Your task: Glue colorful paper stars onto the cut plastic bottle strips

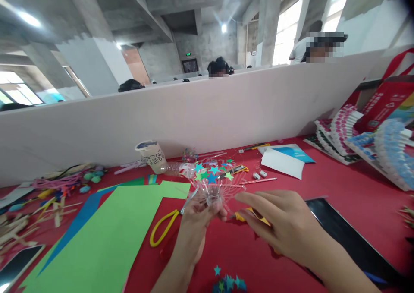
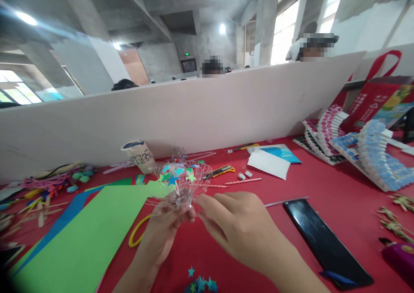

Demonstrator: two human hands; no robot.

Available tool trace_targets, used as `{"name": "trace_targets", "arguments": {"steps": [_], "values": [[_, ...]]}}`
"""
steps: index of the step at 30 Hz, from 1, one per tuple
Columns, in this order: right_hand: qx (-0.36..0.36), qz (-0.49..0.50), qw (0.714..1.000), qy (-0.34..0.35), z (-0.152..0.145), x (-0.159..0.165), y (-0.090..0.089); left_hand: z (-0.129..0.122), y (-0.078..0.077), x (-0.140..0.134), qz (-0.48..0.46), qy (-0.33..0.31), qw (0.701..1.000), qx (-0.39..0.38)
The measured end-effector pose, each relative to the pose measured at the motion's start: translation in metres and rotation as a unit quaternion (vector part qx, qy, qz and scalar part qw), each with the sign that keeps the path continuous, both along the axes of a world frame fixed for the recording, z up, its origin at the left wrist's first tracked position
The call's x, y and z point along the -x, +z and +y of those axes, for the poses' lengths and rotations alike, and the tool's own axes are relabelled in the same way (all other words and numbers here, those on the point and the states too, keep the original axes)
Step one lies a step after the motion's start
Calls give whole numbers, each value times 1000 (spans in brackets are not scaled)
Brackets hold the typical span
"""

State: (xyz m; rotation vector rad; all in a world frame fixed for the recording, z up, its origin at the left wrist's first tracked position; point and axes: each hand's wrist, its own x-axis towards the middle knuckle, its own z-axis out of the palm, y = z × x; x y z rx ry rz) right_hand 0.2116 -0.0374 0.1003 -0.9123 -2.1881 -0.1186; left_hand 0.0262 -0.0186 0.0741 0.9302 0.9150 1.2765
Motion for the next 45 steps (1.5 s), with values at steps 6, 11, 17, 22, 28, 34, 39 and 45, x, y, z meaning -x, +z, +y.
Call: {"name": "trace_targets", "arguments": {"steps": [6,11,17,22,28,34,39,45], "values": [[8,38,999,30,-3,-1,4,2,-2,1,19,-15,1000,-12],[-40,49,998,16,-7,0,9,1,2,-4,78,34,996,-26],[-90,61,994,-28,-12,-10,16,-1,3,-5,66,23,997,-24],[-77,85,993,-32,-12,-16,19,0,3,-4,35,-2,999,-15],[-55,81,995,-18,-9,-6,13,0,1,-4,28,-19,999,-8],[-38,86,995,-13,-7,-3,10,-3,3,-4,42,-28,999,-10],[-49,89,995,-21,-7,-2,11,-3,2,-2,43,-26,999,-15],[-54,94,993,-35,-9,-2,11,-2,3,-3,34,-13,999,-4]]}}
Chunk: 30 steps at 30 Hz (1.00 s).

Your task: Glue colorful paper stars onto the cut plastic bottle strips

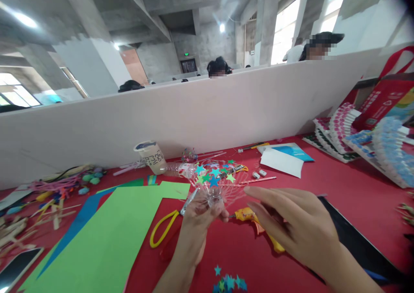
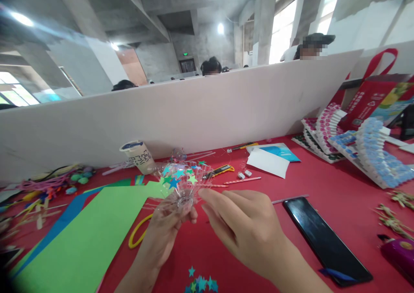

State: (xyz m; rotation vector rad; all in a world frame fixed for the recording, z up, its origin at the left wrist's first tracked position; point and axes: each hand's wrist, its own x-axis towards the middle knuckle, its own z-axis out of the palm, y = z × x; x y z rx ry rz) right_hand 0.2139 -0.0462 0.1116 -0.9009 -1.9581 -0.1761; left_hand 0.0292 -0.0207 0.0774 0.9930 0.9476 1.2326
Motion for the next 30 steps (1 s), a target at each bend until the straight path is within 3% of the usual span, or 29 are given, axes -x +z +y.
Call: {"name": "trace_targets", "arguments": {"steps": [23,30], "values": [[47,-64,996,41,5,0,-5,0,3,-1,0,11,1000,4],[-26,-51,998,21,0,1,0,-2,6,-4,37,29,999,-14]]}}
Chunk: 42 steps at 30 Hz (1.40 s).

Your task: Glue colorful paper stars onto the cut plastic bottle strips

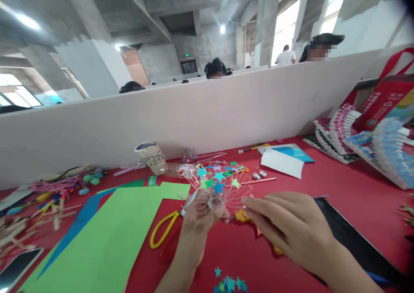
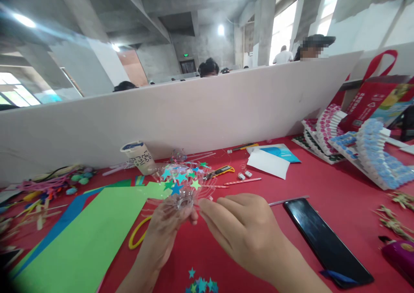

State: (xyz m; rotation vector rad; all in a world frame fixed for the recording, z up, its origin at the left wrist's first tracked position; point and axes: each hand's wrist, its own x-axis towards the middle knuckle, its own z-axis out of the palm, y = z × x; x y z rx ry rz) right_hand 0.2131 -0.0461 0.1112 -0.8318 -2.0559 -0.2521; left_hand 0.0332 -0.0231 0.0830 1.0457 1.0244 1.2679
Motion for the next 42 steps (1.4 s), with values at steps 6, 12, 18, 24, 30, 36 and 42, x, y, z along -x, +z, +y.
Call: {"name": "trace_targets", "arguments": {"steps": [6,12,18,24,30,36,42], "values": [[-15,8,1000,-13,-4,2,6,1,-3,1,45,15,999,3],[-9,22,1000,-10,-5,4,9,-2,-2,1,29,11,1000,5],[45,57,997,17,-5,4,6,-2,-2,3,-10,-3,1000,-13],[66,107,992,-5,-10,2,9,0,-2,4,-28,21,999,-21],[130,98,987,-6,-9,8,7,4,-14,8,-13,40,998,-54],[138,95,986,-10,-9,16,0,10,-27,13,-23,56,997,-53],[147,97,984,24,-10,19,0,3,-7,6,-74,45,996,-28]]}}
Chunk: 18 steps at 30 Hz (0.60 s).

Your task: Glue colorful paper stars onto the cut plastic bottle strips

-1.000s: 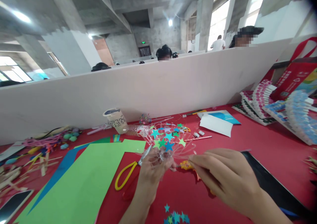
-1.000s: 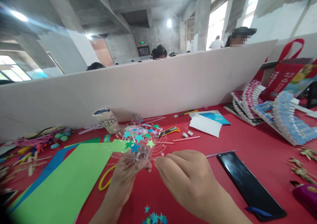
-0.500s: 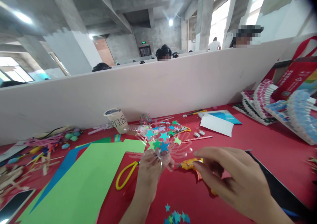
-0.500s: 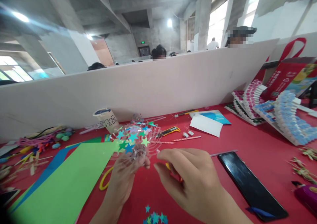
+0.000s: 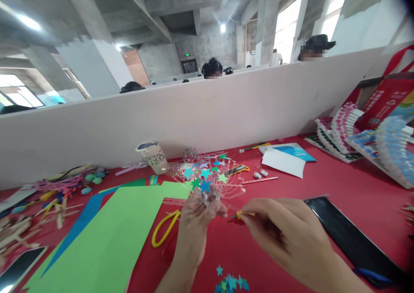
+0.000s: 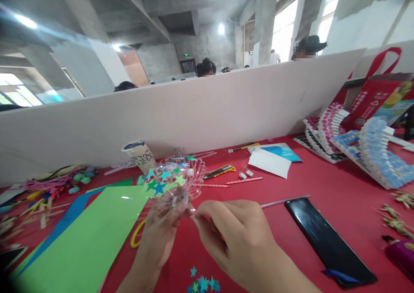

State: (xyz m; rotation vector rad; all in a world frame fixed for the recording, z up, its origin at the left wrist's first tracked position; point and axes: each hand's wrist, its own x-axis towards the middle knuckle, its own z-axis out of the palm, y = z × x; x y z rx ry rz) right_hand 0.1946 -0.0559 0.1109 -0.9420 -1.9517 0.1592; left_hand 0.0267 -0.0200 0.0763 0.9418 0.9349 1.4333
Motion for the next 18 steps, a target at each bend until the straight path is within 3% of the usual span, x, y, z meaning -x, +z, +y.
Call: {"name": "trace_targets", "arguments": {"steps": [5,13,18], "values": [[-41,-8,999,11,0,1,0,-3,10,-4,-42,-34,998,44],[-36,13,999,-4,-3,-5,7,-1,-25,8,-72,42,996,31],[-52,3,998,-30,-5,-5,9,-1,-22,9,-40,10,999,11]]}}
